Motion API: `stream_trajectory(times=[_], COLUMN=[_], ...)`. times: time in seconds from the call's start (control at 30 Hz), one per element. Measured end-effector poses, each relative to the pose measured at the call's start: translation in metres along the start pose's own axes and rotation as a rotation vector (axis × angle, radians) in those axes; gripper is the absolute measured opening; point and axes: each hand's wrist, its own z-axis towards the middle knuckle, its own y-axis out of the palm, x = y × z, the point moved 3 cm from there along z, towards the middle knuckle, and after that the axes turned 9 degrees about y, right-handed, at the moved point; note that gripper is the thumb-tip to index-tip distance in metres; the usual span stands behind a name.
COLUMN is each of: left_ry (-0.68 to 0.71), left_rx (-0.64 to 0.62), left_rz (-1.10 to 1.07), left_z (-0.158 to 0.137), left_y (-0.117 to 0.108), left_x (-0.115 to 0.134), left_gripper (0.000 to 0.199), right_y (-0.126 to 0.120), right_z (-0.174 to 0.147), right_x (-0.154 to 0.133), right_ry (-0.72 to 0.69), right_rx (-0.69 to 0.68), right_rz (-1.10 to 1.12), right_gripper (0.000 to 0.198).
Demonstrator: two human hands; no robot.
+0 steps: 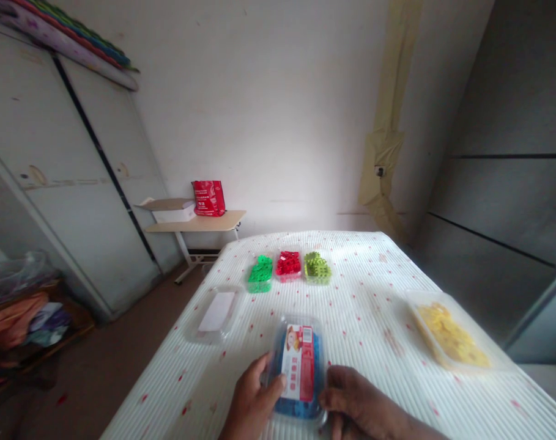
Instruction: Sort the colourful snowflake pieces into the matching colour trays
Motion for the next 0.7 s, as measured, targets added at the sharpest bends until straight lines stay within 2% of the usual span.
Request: stream_trajectory(times=[0.13, 0.3, 0.4, 0.5, 0.6, 0.7], left_ry=[0.044, 0.03, -0.025, -0.09, -0.093, -0.069], left_rx=[0.039, 0.064, 0.102, 0.182, 0.226, 0.241], left_rz=[0.01, 0.012, 0.05, 0.059, -0.009, -0.1], left_z=[0.002, 0.001, -0.002, -0.006, -0.007, -0.006], left_y=[-0.001, -0.002, 0.002, 0.011, 0.022, 0.03], left_x=[-0.001, 0.002, 0.006, 0.009, 0.01, 0.01], left_gripper=[0.05, 0.052, 0.057, 0.064, 0.067, 0.071], right_y=[0.003, 0.003, -0.006, -0.019, -0.027, -0.034], right_z=[0.002, 0.002, 0.001, 0.002, -0.001, -0.01], right_x=[-0.001, -0.004, -0.009, -0.016, -0.024, -0.039], right_ry=[-0.008, -0.019, -0.015, -0.041, -0.001, -0.021], right_rx=[0.037, 0.069, 0.123, 0.256, 0.341, 0.351], right_rz=[0.015, 0.022, -0.061, -0.177, -0.25, -0.222], right_gripper=[0.028, 0.023, 0.024, 0.019, 0.01, 0.006])
